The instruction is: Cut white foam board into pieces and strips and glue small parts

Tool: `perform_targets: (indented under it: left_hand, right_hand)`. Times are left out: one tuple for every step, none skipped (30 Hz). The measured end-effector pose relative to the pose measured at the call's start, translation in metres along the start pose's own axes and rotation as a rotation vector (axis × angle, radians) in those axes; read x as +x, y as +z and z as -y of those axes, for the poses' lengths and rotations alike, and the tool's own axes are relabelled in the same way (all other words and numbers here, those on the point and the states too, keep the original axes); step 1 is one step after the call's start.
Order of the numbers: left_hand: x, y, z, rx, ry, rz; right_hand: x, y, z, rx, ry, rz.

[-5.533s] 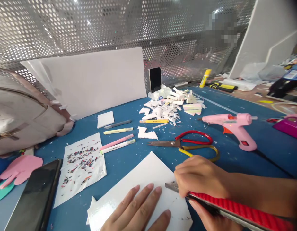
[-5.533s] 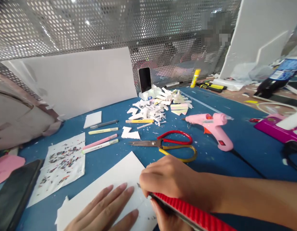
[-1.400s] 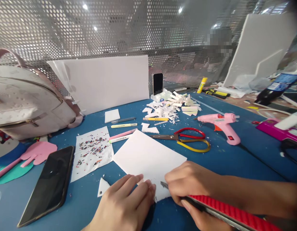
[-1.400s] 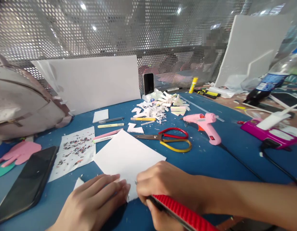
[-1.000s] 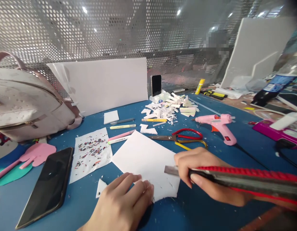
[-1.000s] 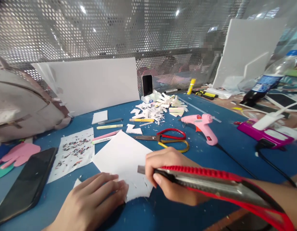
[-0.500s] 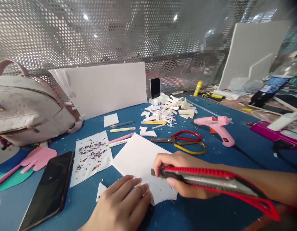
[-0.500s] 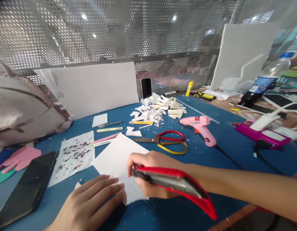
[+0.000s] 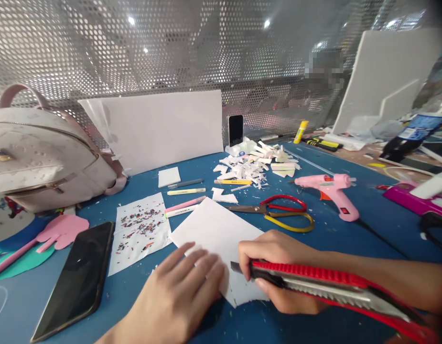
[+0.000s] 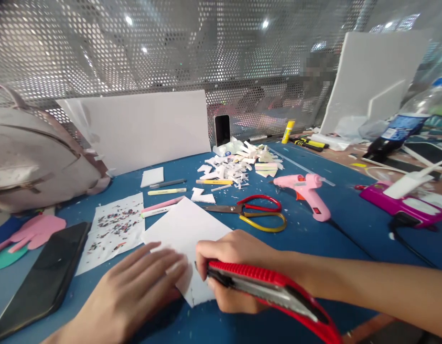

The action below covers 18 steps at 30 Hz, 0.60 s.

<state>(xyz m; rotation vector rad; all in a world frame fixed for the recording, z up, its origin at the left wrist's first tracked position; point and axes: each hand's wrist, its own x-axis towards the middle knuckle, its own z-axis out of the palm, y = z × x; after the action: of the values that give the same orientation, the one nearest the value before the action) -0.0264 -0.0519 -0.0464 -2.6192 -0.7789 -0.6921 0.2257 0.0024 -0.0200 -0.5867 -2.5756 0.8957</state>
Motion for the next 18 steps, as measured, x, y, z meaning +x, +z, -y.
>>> perform_targets:
  left_hand:
    - [0.001,-0.004,0.005,0.047,-0.041,0.062]
    - [0.002,-0.007,0.010,0.094,-0.099,0.120]
    - [0.001,-0.009,0.014,0.133,-0.164,0.166]
    - [0.000,-0.009,0.018,0.161,-0.225,0.201]
    - [-0.002,-0.009,0.020,0.177,-0.273,0.227]
    - [-0.004,-0.007,0.022,0.181,-0.307,0.246]
    - [-0.006,-0.005,0.023,0.180,-0.328,0.257]
    - [-0.008,-0.003,0.023,0.178,-0.342,0.264]
    - [-0.009,-0.001,0.024,0.177,-0.352,0.266]
    - [-0.010,0.000,0.024,0.176,-0.361,0.268]
    - [-0.010,0.001,0.024,0.177,-0.371,0.268]
    - [-0.011,0.002,0.024,0.177,-0.382,0.268]
    - [-0.010,0.002,0.024,0.176,-0.393,0.268]
    - [-0.010,0.002,0.023,0.167,-0.404,0.271]
    - [-0.009,0.001,0.022,0.148,-0.414,0.277]
    - [-0.008,0.001,0.021,0.117,-0.420,0.287]
    - [-0.008,0.000,0.020,0.076,-0.426,0.300]
    - [-0.007,0.000,0.018,0.028,-0.429,0.314]
  right_hand:
    - [-0.001,-0.004,0.000,0.009,0.008,-0.016]
    - [-0.002,-0.008,-0.001,0.017,0.028,-0.040]
    - [-0.003,-0.011,-0.001,0.028,0.058,-0.068]
    - [-0.005,-0.015,-0.002,0.041,0.096,-0.090]
    - [-0.007,-0.018,-0.003,0.050,0.132,-0.113]
    - [-0.009,-0.020,-0.004,0.054,0.157,-0.122]
    - [-0.012,-0.021,-0.006,0.051,0.170,-0.118]
    - [-0.014,-0.022,-0.008,0.030,0.172,-0.117]
    - [-0.016,-0.023,-0.010,-0.014,0.170,-0.127]
    - [-0.018,-0.024,-0.013,-0.075,0.174,-0.148]
    - [-0.019,-0.026,-0.017,-0.145,0.186,-0.179]
    - [-0.020,-0.027,-0.021,-0.213,0.208,-0.212]
    - [-0.020,-0.029,-0.025,-0.273,0.242,-0.237]
    - [-0.020,-0.032,-0.029,-0.312,0.283,-0.246]
    - [-0.019,-0.034,-0.032,-0.327,0.323,-0.245]
    - [-0.018,-0.036,-0.035,-0.322,0.355,-0.239]
    - [-0.017,-0.038,-0.037,-0.308,0.379,-0.236]
    - [-0.014,-0.040,-0.038,-0.291,0.391,-0.235]
